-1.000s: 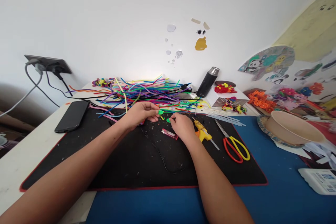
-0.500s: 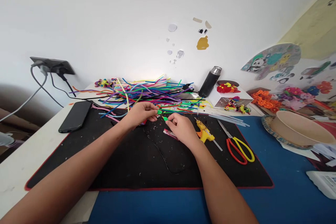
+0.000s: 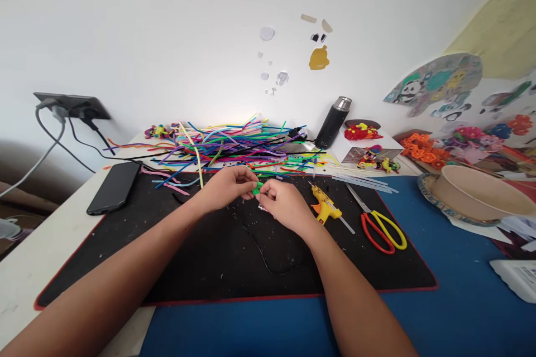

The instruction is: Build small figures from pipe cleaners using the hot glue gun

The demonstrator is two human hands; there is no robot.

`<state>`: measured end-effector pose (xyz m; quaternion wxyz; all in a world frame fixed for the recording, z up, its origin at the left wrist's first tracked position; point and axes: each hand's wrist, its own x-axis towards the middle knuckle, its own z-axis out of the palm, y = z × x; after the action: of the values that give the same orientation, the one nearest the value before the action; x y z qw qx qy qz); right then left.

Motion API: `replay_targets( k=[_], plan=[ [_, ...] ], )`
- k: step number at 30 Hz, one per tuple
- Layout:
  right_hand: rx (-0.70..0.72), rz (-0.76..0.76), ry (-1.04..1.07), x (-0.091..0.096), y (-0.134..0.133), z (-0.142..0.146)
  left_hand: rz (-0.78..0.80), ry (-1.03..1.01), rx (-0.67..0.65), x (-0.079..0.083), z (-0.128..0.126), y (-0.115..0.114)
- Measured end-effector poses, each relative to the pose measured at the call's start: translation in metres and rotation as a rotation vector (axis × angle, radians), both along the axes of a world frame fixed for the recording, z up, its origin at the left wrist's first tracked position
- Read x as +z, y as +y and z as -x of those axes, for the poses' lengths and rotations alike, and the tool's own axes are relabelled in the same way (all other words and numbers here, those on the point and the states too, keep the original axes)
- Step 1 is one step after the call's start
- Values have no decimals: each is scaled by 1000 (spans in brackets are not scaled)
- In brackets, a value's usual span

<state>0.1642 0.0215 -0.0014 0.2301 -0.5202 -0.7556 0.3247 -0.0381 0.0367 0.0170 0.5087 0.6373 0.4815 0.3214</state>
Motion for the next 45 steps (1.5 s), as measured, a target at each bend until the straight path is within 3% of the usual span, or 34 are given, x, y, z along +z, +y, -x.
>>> replay_targets(
  k=[6,13,18,26,32,39,45],
  plan=[
    [-21,84,60,1,0,1,-48,20,2,-4,-4,-3],
    [-72,190,381,-7,5,3,-94,-169,195,-12,-15,-5],
    [-103,253,545,-3,4,6,-84,-243,224,-12,-20,-7],
    [-79,196,480,-4,4,5,61,-318,184,-9,-11,0],
    [-35,189,379,-7,3,5,115,-252,146,-2,-2,4],
    [-3,142,284,-5,0,5,-12,-36,22,-1,1,3],
    [-10,160,309,-5,2,4,-51,-24,-27,-1,0,3]
  ],
)
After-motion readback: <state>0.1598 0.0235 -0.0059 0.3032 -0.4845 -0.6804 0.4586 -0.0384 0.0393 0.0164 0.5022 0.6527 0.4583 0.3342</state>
